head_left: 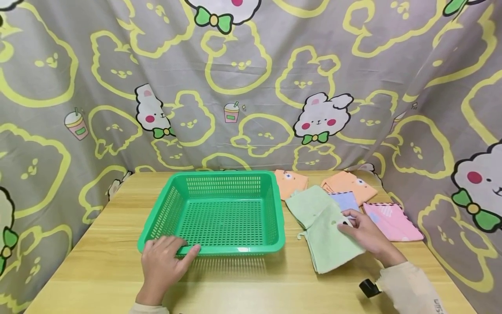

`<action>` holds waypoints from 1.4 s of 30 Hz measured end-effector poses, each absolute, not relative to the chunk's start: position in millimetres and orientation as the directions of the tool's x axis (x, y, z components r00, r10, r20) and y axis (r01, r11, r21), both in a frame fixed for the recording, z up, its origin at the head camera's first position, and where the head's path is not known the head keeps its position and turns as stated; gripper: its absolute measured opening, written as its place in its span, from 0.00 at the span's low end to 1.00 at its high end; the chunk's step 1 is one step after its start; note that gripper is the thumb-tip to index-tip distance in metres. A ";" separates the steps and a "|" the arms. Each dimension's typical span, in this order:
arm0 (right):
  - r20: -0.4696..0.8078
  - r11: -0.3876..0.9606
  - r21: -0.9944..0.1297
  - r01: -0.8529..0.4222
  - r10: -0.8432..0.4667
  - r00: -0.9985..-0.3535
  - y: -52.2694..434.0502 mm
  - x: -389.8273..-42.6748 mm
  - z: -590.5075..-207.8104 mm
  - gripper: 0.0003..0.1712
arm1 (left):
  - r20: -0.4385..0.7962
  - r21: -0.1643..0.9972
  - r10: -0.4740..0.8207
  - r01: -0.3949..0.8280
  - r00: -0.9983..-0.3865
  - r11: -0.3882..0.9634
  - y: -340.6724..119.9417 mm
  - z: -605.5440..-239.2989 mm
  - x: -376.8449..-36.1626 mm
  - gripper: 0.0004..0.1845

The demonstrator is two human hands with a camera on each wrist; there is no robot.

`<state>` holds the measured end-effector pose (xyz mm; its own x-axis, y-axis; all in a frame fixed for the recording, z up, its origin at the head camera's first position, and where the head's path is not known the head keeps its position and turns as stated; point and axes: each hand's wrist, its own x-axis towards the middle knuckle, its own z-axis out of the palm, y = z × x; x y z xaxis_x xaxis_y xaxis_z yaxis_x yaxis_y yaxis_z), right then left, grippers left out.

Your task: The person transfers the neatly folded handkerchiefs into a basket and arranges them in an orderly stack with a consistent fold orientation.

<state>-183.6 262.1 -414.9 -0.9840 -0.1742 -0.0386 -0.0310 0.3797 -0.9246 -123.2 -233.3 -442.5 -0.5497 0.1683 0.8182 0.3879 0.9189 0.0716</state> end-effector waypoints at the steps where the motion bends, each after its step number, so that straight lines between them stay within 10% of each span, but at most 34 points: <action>1: -0.038 0.380 -0.925 -0.032 -0.175 -0.984 262.2 -183.6 -414.5 0.24 | 0.821 0.069 0.169 0.390 -0.546 0.918 -233.2 -442.0 -123.6 0.36; 42: 0.032 0.323 -0.941 -0.102 -0.215 -0.976 257.0 -183.5 -394.3 0.18 | 0.808 0.041 0.201 0.394 -0.554 0.918 -233.0 -437.5 -122.4 0.36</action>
<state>-183.5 257.0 -394.3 -0.9762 -0.2147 0.0317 -0.1016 0.3231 -0.9409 -122.4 -233.0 -437.5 -0.5538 0.2015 0.8079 0.3940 0.9182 0.0411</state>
